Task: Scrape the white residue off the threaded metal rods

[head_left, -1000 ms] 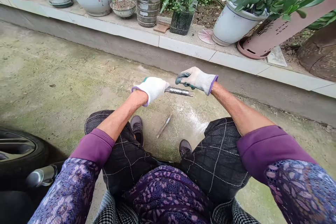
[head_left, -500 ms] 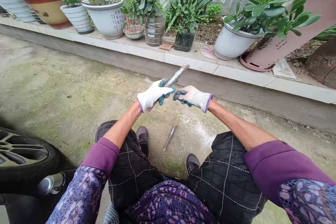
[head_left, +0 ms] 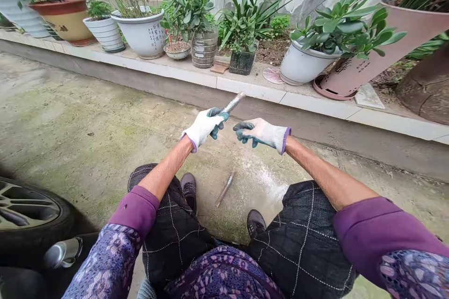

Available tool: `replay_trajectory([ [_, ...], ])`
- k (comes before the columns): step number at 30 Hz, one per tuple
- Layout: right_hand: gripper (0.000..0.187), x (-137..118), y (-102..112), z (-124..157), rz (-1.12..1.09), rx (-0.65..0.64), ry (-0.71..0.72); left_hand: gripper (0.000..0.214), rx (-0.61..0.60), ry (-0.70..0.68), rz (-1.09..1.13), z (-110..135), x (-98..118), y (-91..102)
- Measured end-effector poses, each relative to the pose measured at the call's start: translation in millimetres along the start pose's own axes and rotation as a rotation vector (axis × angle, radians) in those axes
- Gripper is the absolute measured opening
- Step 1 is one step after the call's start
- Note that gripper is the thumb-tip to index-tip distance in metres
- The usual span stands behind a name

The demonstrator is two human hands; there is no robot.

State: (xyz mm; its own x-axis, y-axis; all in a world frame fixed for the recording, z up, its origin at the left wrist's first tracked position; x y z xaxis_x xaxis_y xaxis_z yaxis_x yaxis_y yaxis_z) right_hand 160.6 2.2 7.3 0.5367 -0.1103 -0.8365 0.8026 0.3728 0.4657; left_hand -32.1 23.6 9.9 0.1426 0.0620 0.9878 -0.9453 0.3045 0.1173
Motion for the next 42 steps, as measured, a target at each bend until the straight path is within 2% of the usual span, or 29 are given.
replay_trajectory([
  [2, 0.038, 3, 11, -2, 0.035, 0.050, 0.025, 0.016, -0.019, -0.011, -0.047, -1, -1, -5.4],
  [4, 0.043, 4, 17, -2, -0.070, 0.052, 0.077, 0.017, -0.071, -0.017, -0.090, -1, -3, -14.3],
  [7, 0.043, 4, 15, 0, -0.326, -0.053, 0.167, 0.021, -0.160, -0.022, -0.071, 0, -4, -31.2],
  [9, 0.042, 5, 10, 2, -0.415, -0.097, 0.176, 0.022, -0.195, -0.029, 0.009, 1, -2, -41.7],
  [12, 0.040, 6, 9, 7, -0.443, -0.113, 0.175, 0.017, -0.240, 0.001, 0.154, 4, 6, -53.7],
  [16, 0.040, 0, 18, 22, -0.375, -0.117, 0.145, 0.019, -0.273, 0.042, 0.177, 10, 16, -62.8],
  [18, 0.040, -4, 23, 30, -0.325, -0.086, 0.108, 0.020, -0.279, 0.001, 0.171, 12, 20, -65.3],
  [21, 0.041, -7, 27, 40, -0.297, 0.051, 0.113, 0.016, -0.260, -0.052, 0.121, 12, 22, -68.6],
  [24, 0.044, -4, 29, 44, -0.341, 0.186, 0.122, 0.015, -0.192, -0.069, 0.008, 12, 24, -72.1],
  [26, 0.043, -1, 30, 45, -0.387, 0.218, 0.128, 0.015, -0.185, -0.072, -0.010, 13, 26, -73.9],
  [28, 0.042, -1, 33, 49, -0.430, 0.213, 0.174, 0.020, -0.249, -0.043, 0.042, 14, 28, -74.4],
  [32, 0.047, -4, 42, 63, -0.510, 0.158, 0.302, 0.034, -0.443, 0.164, 0.057, 21, 27, -69.5],
  [34, 0.048, -5, 45, 68, -0.524, 0.141, 0.304, 0.037, -0.609, 0.221, -0.007, 26, 26, -68.4],
  [36, 0.048, -4, 46, 69, -0.518, 0.111, 0.287, 0.040, -0.792, 0.219, -0.034, 32, 23, -69.9],
  [37, 0.048, -3, 45, 68, -0.512, 0.097, 0.281, 0.042, -0.841, 0.210, -0.036, 33, 22, -71.0],
  [39, 0.045, -1, 44, 63, -0.483, 0.095, 0.258, 0.045, -0.812, 0.203, -0.056, 32, 18, -72.5],
  [42, 0.033, 4, 42, 56, -0.373, 0.198, 0.168, 0.044, -0.614, 0.198, -0.145, 23, 12, -69.8],
])
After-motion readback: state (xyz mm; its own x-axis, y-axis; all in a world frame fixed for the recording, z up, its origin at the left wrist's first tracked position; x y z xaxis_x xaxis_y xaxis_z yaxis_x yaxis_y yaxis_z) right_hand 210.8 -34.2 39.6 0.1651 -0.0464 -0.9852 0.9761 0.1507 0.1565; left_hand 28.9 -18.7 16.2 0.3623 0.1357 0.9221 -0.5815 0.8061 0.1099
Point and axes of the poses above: each hand's wrist, its own z-axis away from the middle knuckle, its own y-axis out of the back of the hand, x = y × z, the point moved 2 cm from there along -z, towards the middle knuckle
